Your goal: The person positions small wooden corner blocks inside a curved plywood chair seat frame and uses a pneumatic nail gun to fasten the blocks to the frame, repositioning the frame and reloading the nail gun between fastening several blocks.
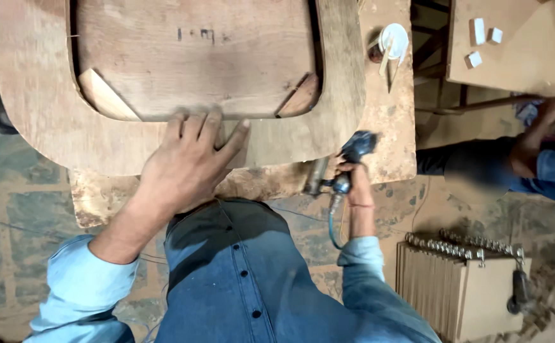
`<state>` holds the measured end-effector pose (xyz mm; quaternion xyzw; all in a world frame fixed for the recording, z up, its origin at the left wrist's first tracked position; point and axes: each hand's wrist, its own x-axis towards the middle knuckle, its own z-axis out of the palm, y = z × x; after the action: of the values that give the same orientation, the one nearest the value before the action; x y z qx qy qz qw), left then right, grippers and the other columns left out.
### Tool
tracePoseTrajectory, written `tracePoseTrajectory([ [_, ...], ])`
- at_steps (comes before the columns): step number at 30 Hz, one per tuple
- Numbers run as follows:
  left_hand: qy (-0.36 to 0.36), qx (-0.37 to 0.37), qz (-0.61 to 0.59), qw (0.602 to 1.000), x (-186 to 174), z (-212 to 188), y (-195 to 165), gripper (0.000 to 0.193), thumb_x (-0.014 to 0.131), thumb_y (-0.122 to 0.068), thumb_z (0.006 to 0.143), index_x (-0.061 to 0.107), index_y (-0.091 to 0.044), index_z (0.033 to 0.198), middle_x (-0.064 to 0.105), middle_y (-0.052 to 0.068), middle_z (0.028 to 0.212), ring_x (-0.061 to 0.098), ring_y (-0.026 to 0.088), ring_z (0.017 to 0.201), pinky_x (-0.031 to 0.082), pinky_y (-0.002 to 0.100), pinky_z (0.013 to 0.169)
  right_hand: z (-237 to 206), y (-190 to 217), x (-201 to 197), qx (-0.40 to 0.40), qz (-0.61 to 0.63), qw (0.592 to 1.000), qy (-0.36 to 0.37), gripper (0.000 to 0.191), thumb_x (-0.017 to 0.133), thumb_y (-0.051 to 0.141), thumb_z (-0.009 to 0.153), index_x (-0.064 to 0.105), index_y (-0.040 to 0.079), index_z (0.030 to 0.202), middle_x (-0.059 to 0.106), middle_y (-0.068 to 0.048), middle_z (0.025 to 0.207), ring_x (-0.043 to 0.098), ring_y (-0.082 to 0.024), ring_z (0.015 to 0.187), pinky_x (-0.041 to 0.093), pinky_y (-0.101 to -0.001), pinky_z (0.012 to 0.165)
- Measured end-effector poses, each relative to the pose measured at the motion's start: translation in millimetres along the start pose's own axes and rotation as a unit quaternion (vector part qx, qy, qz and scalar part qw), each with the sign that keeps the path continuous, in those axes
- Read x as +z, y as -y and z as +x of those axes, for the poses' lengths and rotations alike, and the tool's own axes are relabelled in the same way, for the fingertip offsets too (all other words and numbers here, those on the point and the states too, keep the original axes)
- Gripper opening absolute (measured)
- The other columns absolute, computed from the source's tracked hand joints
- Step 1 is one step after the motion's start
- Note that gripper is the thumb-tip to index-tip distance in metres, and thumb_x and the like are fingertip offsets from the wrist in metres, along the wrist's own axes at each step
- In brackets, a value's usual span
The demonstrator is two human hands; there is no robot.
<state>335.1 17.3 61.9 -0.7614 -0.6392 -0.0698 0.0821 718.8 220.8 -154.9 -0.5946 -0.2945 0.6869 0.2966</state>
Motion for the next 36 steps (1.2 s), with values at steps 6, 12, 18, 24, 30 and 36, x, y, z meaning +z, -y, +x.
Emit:
tracePoseTrajectory([
  [6, -0.029, 0.014, -0.001, 0.999, 4, -10, 8, 0.06, 0.057, -0.029, 0.093, 0.056, -0.012, 0.15, 0.058, 0.026, 0.128, 0.058, 0.038, 0.106, 0.046, 0.052, 0.097, -156, 120, 3, -0.195, -0.178, 0.965, 0.01, 0.028, 0.07, -0.008, 0.075, 0.065, 0.001, 0.102, 0.064, -0.006, 0.08, 0.064, -0.017, 0.065, 0.055, -0.0301, 0.062],
  [12, -0.038, 0.012, -0.001, 0.999, 5, -16, 14, 0.055, 0.053, -0.022, 0.096, 0.057, -0.013, 0.15, 0.059, 0.025, 0.126, 0.059, 0.037, 0.112, 0.047, 0.052, 0.097, -286, 197, 78, -0.195, -0.438, 0.877, 0.027, 0.014, 0.078, -0.001, 0.085, 0.065, -0.001, 0.091, 0.062, -0.004, 0.072, 0.056, -0.013, 0.063, 0.045, -0.0291, 0.057],
  [18, -0.025, 0.023, -0.014, 0.999, 3, -24, 21, 0.057, 0.055, -0.023, 0.094, 0.056, -0.011, 0.15, 0.062, 0.026, 0.126, 0.058, 0.037, 0.11, 0.046, 0.054, 0.096, -301, 215, 139, -0.219, -0.612, 0.743, 0.159, 0.021, 0.075, 0.0, 0.073, 0.066, 0.003, 0.091, 0.065, 0.002, 0.074, 0.057, -0.009, 0.069, 0.051, -0.0264, 0.063],
  [24, 0.004, 0.015, -0.024, 1.0, -3, -29, 27, 0.065, 0.058, -0.032, 0.09, 0.051, -0.012, 0.151, 0.06, 0.026, 0.132, 0.058, 0.036, 0.112, 0.045, 0.054, 0.095, -298, 214, 165, -0.164, -0.663, 0.708, 0.181, 0.017, 0.075, 0.003, 0.078, 0.073, 0.003, 0.096, 0.07, -0.002, 0.072, 0.055, -0.008, 0.069, 0.052, -0.0285, 0.064],
  [30, 0.005, 0.016, 0.03, 0.999, -3, -36, 30, 0.061, 0.056, -0.024, 0.094, 0.049, -0.015, 0.154, 0.059, 0.022, 0.133, 0.057, 0.032, 0.116, 0.044, 0.05, 0.097, -305, 211, 182, -0.19, -0.647, 0.71, 0.203, 0.027, 0.072, 0.001, 0.079, 0.072, 0.003, 0.106, 0.074, -0.002, 0.083, 0.06, -0.007, 0.076, 0.054, -0.0275, 0.069],
  [36, -0.024, 0.015, 0.02, 0.999, 1, -41, 31, 0.059, 0.052, -0.024, 0.095, 0.05, -0.014, 0.153, 0.059, 0.022, 0.13, 0.057, 0.033, 0.114, 0.045, 0.051, 0.096, -307, 207, 192, -0.176, -0.644, 0.722, 0.183, 0.033, 0.072, -0.001, 0.077, 0.072, 0.004, 0.11, 0.073, -0.002, 0.082, 0.059, -0.008, 0.075, 0.053, -0.0276, 0.068],
])
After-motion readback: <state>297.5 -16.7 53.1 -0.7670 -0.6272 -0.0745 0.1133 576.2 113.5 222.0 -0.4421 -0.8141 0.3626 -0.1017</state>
